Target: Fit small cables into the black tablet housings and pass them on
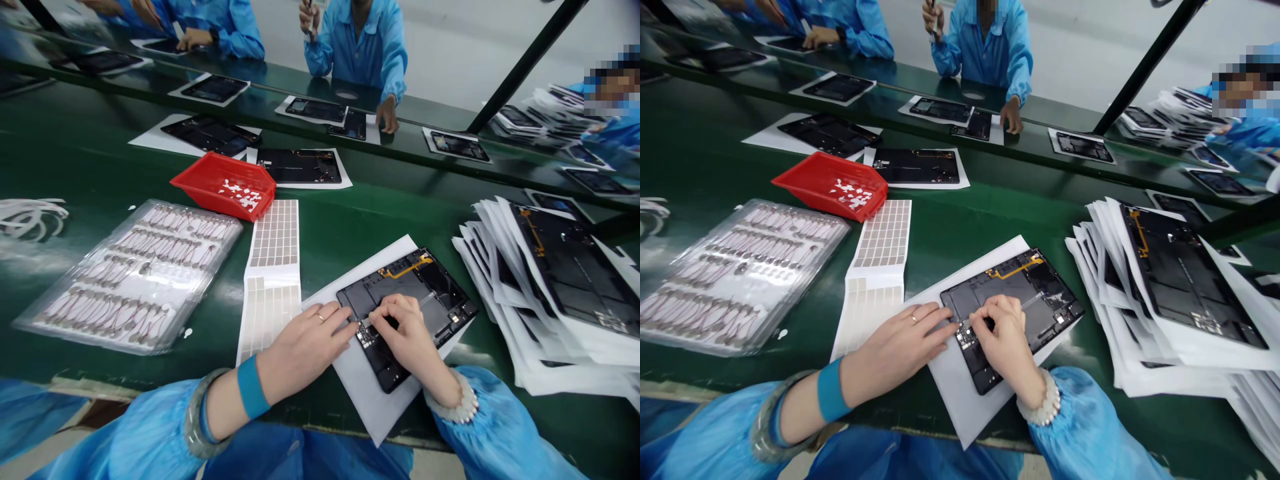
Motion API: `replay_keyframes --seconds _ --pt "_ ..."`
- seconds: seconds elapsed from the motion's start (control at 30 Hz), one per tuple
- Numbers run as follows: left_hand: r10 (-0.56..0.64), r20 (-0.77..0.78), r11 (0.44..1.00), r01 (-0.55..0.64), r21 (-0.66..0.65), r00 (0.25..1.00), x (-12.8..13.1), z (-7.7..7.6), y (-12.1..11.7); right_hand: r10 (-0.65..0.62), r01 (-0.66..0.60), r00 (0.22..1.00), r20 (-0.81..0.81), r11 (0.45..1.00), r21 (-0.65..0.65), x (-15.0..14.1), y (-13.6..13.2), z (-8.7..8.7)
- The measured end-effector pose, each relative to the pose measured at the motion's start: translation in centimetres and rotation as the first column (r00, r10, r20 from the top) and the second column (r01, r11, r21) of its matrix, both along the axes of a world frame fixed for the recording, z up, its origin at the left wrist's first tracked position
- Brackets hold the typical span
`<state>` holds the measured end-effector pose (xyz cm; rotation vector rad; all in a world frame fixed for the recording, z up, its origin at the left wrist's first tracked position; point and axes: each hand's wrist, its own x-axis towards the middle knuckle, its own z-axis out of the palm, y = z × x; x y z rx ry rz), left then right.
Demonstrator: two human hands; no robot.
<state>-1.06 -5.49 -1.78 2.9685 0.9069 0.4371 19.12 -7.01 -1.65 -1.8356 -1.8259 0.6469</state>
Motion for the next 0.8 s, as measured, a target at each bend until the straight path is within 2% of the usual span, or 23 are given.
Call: replay_keyframes --seconds 0.4,0.67,0.8 --pt "-0.014 -0.062 1.0 0.015 0.002 0.998 0.07 0.17 0.02 0.012 -0.012 1.0 0.011 0.999 0.041 0.02 -0.12 -0.34" --pt "-0.046 -0.137 0.999 0.043 -0.023 0.989 0.48 0.62 0.38 0.044 -0.051 0.996 0.073 0.995 0.09 0.03 -0.18 -0.4" --pt "-0.06 -0.142 0.998 0.06 -0.002 0.988 0.5 0.72 0.48 0.09 -0.098 0.993 0.071 0.988 0.119 0.95 0.25 -0.03"
